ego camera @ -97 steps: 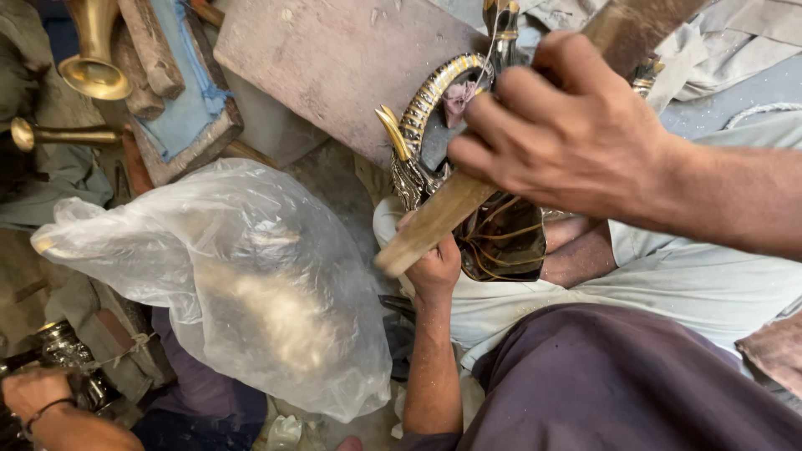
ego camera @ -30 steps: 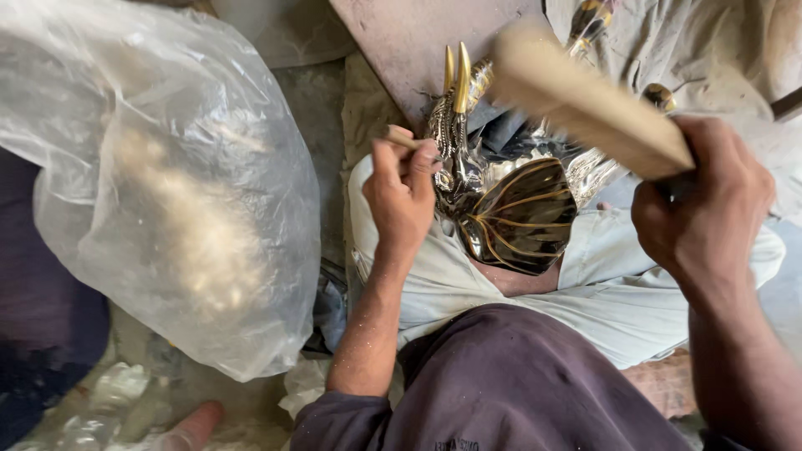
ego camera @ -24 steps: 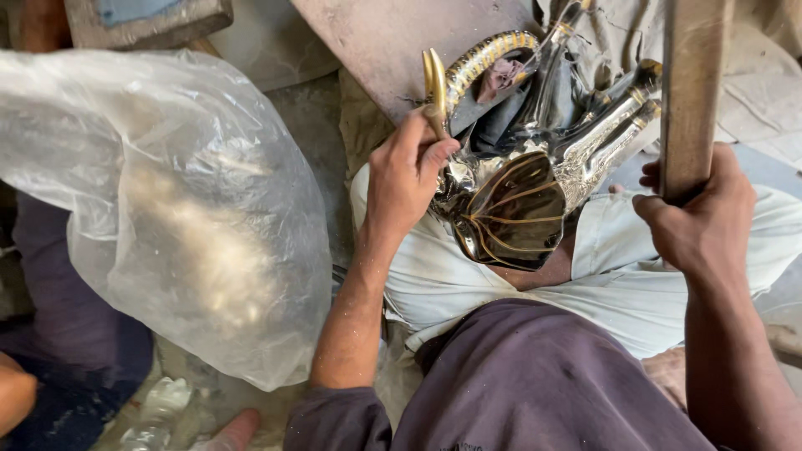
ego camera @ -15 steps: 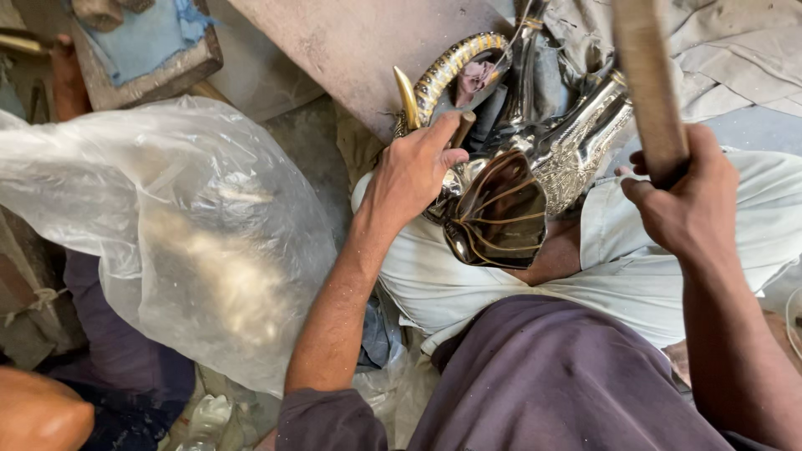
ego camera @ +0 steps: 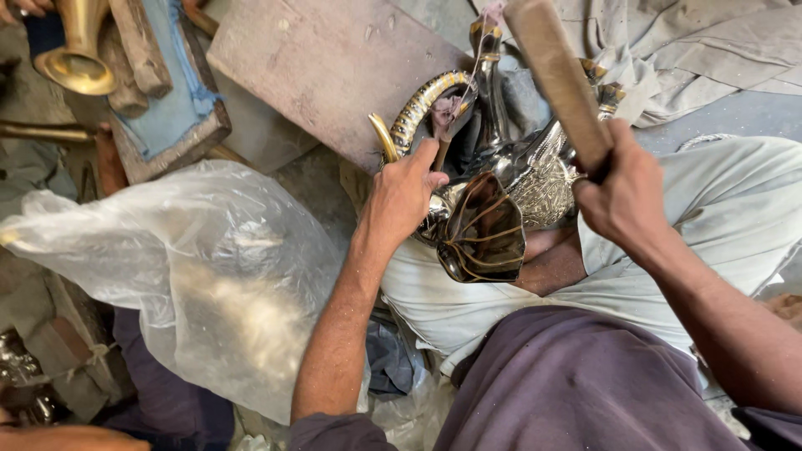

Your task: The person sits cross-legged on the floor and uses a wooden mallet to repeatedly strike a small metal chisel held against an ornate silver-colored metal object. The person adjusts the object's position and the chisel placement while continuing to hammer.

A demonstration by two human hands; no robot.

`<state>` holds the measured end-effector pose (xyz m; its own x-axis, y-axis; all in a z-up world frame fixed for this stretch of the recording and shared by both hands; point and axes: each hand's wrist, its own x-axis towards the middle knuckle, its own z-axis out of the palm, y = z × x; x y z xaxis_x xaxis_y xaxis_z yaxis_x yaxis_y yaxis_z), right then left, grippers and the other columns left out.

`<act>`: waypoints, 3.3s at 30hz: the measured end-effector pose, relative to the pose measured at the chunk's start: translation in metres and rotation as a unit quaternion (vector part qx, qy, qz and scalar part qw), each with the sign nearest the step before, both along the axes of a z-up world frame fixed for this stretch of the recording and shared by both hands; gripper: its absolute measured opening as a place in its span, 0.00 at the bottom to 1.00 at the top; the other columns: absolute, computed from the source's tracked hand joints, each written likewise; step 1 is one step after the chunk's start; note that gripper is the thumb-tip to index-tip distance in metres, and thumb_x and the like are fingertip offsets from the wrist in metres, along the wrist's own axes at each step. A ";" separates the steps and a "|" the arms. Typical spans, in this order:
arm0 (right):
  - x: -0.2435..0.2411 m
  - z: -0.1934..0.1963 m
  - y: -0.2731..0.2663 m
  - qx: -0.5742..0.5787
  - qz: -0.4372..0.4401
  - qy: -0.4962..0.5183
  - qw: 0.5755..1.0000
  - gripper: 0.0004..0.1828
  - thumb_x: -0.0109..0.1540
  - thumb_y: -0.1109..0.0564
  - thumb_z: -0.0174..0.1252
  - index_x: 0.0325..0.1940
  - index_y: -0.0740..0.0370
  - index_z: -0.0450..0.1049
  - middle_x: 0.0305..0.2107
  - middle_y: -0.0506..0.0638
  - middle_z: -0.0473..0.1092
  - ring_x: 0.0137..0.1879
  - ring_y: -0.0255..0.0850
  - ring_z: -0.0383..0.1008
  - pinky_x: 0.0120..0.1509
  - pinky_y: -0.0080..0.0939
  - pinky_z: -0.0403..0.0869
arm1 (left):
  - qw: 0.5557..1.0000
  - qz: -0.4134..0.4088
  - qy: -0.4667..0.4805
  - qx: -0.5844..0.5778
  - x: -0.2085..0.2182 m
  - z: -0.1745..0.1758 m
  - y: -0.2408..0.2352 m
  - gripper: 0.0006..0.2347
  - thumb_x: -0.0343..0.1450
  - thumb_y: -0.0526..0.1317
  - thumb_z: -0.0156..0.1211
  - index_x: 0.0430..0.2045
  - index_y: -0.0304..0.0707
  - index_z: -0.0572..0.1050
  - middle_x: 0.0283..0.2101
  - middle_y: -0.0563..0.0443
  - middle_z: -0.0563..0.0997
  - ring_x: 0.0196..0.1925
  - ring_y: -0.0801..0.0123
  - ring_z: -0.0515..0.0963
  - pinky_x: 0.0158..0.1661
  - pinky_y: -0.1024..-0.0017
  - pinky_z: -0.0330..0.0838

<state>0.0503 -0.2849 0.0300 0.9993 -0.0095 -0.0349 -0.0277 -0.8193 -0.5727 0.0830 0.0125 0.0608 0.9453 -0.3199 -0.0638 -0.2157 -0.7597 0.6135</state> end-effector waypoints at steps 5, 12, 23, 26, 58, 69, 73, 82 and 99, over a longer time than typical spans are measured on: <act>0.000 -0.008 -0.005 -0.004 0.025 -0.046 0.999 0.21 0.53 0.66 0.57 0.51 0.60 0.72 0.37 0.61 0.73 0.46 0.61 0.74 0.49 0.58 0.70 | 1.000 -0.002 -0.008 0.004 -0.001 0.003 -0.002 0.13 0.71 0.37 0.65 0.43 0.37 0.67 0.29 0.33 0.80 0.38 0.35 0.80 0.34 0.45 0.70; 0.009 0.001 -0.007 -0.082 0.052 -0.014 0.995 0.19 0.54 0.63 0.60 0.50 0.62 0.72 0.34 0.59 0.72 0.39 0.58 0.74 0.45 0.58 0.69 | 1.000 -0.002 -0.022 0.012 0.000 -0.003 0.000 0.14 0.72 0.38 0.65 0.43 0.36 0.65 0.29 0.32 0.79 0.37 0.33 0.79 0.33 0.43 0.69; 0.016 0.016 0.010 -0.087 0.057 0.072 0.992 0.09 0.63 0.63 0.51 0.47 0.66 0.71 0.30 0.61 0.72 0.36 0.59 0.73 0.43 0.59 0.68 | 0.999 0.011 -0.030 -0.019 -0.006 -0.001 0.001 0.17 0.70 0.36 0.65 0.48 0.35 0.65 0.32 0.31 0.79 0.38 0.33 0.80 0.32 0.46 0.71; 0.018 0.020 0.006 0.023 0.063 -0.065 0.996 0.23 0.53 0.64 0.54 0.54 0.64 0.73 0.36 0.64 0.73 0.43 0.64 0.73 0.49 0.60 0.70 | 0.999 0.019 -0.030 -0.013 -0.006 -0.002 0.004 0.16 0.71 0.37 0.65 0.47 0.35 0.65 0.33 0.32 0.80 0.39 0.33 0.80 0.33 0.46 0.70; 0.028 0.018 -0.005 -0.077 0.100 -0.063 0.990 0.07 0.61 0.63 0.56 0.44 0.63 0.70 0.23 0.52 0.67 0.28 0.44 0.66 0.37 0.47 0.65 | 0.995 0.054 -0.082 -0.028 -0.015 -0.014 0.007 0.15 0.72 0.35 0.64 0.46 0.30 0.65 0.37 0.29 0.79 0.41 0.33 0.80 0.35 0.48 0.72; 0.036 0.034 -0.004 -0.149 0.137 -0.071 0.977 0.12 0.57 0.65 0.58 0.44 0.66 0.71 0.27 0.53 0.69 0.25 0.44 0.65 0.27 0.46 0.63 | 0.991 0.074 -0.107 -0.030 -0.021 -0.020 0.010 0.14 0.74 0.37 0.65 0.46 0.33 0.66 0.37 0.30 0.79 0.41 0.31 0.78 0.35 0.47 0.70; 0.031 0.029 0.001 -0.130 0.134 -0.065 0.980 0.06 0.62 0.65 0.57 0.43 0.64 0.70 0.27 0.52 0.69 0.27 0.42 0.65 0.31 0.45 0.63 | 0.991 0.078 -0.098 -0.037 -0.025 -0.022 0.011 0.15 0.74 0.38 0.64 0.49 0.32 0.66 0.37 0.30 0.79 0.40 0.32 0.80 0.33 0.49 0.71; 0.032 0.040 -0.007 -0.161 0.138 -0.123 0.970 0.13 0.56 0.65 0.59 0.45 0.65 0.71 0.25 0.54 0.69 0.27 0.45 0.65 0.31 0.49 0.65 | 0.988 0.091 -0.120 -0.029 -0.026 -0.021 0.011 0.14 0.74 0.38 0.65 0.46 0.32 0.67 0.36 0.31 0.79 0.38 0.34 0.80 0.34 0.50 0.71; 0.028 0.040 0.000 -0.038 0.101 -0.082 0.991 0.06 0.64 0.62 0.56 0.44 0.63 0.67 0.28 0.52 0.67 0.34 0.42 0.68 0.42 0.46 0.65 | 0.985 0.094 -0.141 -0.041 -0.032 -0.024 0.014 0.16 0.75 0.39 0.62 0.51 0.31 0.67 0.41 0.32 0.80 0.42 0.35 0.80 0.37 0.51 0.74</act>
<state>0.0780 -0.2850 0.0703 0.9736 0.1940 0.1204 0.2283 -0.8398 -0.4927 0.0515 0.0268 0.0364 0.9647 -0.1309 0.2286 -0.2467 -0.7531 0.6099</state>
